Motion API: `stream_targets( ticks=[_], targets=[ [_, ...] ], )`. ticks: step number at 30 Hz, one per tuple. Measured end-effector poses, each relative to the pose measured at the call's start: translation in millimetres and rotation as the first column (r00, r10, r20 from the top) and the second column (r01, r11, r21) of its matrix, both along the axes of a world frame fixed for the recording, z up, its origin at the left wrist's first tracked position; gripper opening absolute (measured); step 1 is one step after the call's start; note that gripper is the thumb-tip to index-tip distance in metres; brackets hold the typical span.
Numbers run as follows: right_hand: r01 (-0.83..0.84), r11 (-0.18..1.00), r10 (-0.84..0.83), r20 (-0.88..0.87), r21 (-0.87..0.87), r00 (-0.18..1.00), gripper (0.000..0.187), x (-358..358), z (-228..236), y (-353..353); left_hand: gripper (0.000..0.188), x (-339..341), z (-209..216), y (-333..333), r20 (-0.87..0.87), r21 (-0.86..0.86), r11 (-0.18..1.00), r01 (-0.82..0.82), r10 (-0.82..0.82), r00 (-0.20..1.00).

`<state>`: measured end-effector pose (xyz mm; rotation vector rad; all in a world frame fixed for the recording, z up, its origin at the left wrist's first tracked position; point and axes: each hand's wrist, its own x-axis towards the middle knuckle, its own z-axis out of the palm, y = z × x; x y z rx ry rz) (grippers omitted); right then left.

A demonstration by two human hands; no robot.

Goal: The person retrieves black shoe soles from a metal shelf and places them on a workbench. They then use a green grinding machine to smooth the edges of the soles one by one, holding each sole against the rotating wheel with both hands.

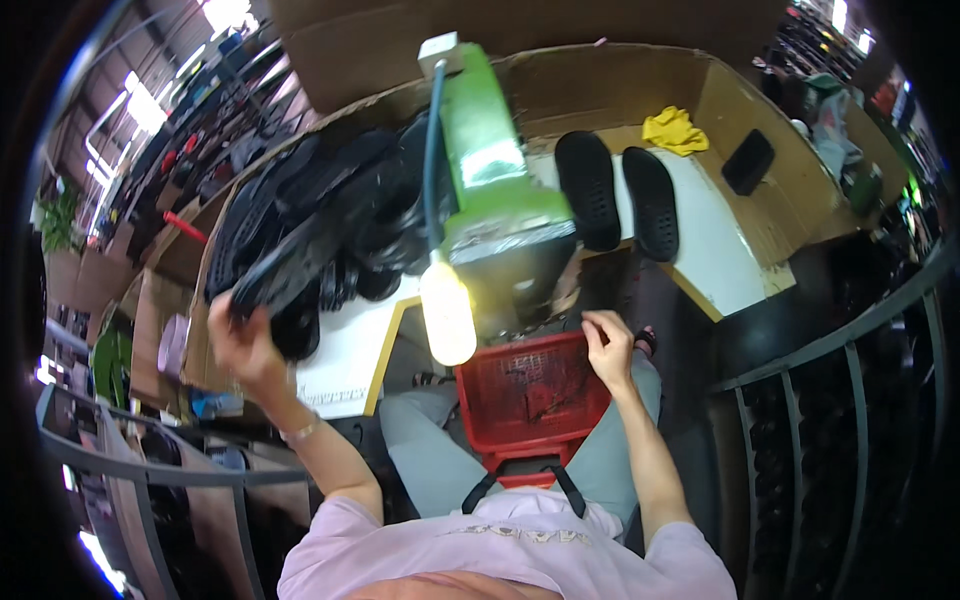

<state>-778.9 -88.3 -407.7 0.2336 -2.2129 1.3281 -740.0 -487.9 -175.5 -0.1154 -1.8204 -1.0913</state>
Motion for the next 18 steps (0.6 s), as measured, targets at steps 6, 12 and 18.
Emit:
stream_targets(
  ticks=[6, 12, 18],
  targets=[
    [-0.228, 0.378, 0.832, 0.221, -0.897, 0.509, 0.07, 72.9, -9.8, -93.3, 0.047, 159.3, -88.1, -15.0, -0.23, 0.501, 0.825, 0.261, -0.164, 0.959],
    [-0.057, -0.076, 0.694, -0.094, -0.995, 0.714, 0.091, 94.3, -11.3, -110.2, 0.042, 176.4, -177.9, 26.8, 0.041, 0.85, 0.448, 0.277, -0.58, 0.813],
    [-0.164, 0.22, 0.363, -0.075, -0.962, 0.929, 0.089, 80.4, 12.4, -18.3, 0.035, 94.6, -162.8, 108.5, 0.511, 0.505, 0.83, 0.238, -0.51, 0.692]
  ],
)
